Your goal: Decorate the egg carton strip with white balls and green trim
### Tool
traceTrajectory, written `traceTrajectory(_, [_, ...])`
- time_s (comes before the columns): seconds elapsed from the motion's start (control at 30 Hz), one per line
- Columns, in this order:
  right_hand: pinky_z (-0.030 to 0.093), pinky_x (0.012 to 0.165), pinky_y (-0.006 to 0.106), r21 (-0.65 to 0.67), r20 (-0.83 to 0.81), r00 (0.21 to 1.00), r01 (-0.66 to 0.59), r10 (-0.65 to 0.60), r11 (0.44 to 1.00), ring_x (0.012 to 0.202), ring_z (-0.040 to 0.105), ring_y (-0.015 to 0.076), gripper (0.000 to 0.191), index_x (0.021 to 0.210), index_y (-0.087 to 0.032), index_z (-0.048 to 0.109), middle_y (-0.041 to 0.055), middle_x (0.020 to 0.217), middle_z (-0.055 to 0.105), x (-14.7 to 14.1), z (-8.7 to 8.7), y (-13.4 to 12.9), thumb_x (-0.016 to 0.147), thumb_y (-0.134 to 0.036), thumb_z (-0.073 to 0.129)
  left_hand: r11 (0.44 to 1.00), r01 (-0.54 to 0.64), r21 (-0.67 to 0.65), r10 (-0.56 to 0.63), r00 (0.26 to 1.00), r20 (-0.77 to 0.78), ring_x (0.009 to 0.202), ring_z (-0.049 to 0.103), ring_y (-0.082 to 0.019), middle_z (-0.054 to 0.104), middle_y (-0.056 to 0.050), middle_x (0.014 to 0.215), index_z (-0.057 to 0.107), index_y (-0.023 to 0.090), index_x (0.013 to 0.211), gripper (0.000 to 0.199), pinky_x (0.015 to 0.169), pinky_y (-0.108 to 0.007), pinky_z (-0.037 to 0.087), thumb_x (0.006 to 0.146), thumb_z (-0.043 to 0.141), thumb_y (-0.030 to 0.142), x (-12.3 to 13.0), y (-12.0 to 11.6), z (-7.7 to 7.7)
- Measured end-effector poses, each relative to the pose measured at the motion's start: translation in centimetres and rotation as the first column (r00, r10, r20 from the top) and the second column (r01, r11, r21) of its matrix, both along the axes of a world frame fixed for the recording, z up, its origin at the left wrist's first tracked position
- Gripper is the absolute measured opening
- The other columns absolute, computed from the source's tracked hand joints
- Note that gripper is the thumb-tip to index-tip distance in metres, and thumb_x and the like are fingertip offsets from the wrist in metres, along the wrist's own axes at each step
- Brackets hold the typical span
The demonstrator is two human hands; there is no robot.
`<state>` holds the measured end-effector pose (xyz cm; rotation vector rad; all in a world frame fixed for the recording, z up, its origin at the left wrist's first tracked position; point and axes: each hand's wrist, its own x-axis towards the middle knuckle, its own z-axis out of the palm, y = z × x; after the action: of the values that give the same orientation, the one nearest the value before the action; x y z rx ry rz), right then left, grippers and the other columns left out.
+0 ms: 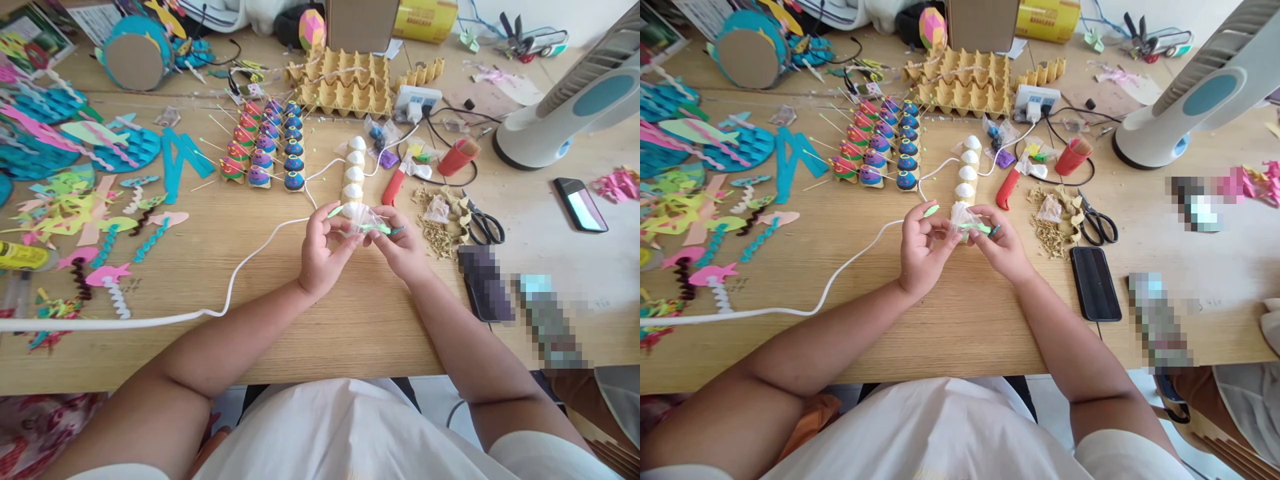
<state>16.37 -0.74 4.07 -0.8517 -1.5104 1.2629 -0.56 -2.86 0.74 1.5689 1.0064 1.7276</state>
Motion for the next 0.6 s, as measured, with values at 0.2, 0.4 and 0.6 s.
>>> traceTrajectory(0.2, [0.066,0.077,0.032,0.084,0.038,0.999,0.007,-0.010,0.996,0.080,0.069,0.0135,0.037,0.120,-0.028,0.062,0.0015,0.100,0.073,-0.21,-0.05,-0.10,0.094,-0.052,0.075,0.984,-0.142,0.106,0.152,0.983,-0.099,0.098,0.071,-0.015,0.070,-0.005,0.112,0.053,0.026,0.139,0.053,0.075,-0.025,0.057,0.095,0.076,0.043,-0.27,-0.21,0.49])
traceTrajectory(0.4, [0.065,0.081,0.033,0.172,0.099,0.994,0.031,-0.049,0.985,0.091,0.072,0.0164,0.034,0.122,-0.028,0.062,0.0048,0.110,0.074,-0.29,-0.26,-0.28,0.097,-0.048,0.071,0.985,-0.142,0.099,0.157,0.973,-0.168,0.100,0.074,-0.017,0.073,-0.007,0.117,0.053,0.025,0.141,0.054,0.076,-0.027,0.055,0.095,0.076,0.040,-0.40,-0.31,0.49])
traceTrajectory(0.6, [0.060,0.069,0.033,0.218,0.176,0.980,0.057,-0.096,0.974,0.081,0.071,0.0173,0.035,0.123,-0.028,0.060,0.0028,0.096,0.075,-0.31,-0.80,-0.18,0.096,-0.047,0.073,0.988,-0.104,0.112,0.122,0.978,-0.167,0.101,0.077,-0.018,0.068,-0.010,0.128,0.052,0.025,0.141,0.051,0.088,-0.031,0.060,0.097,0.074,0.040,-0.40,-0.27,0.07])
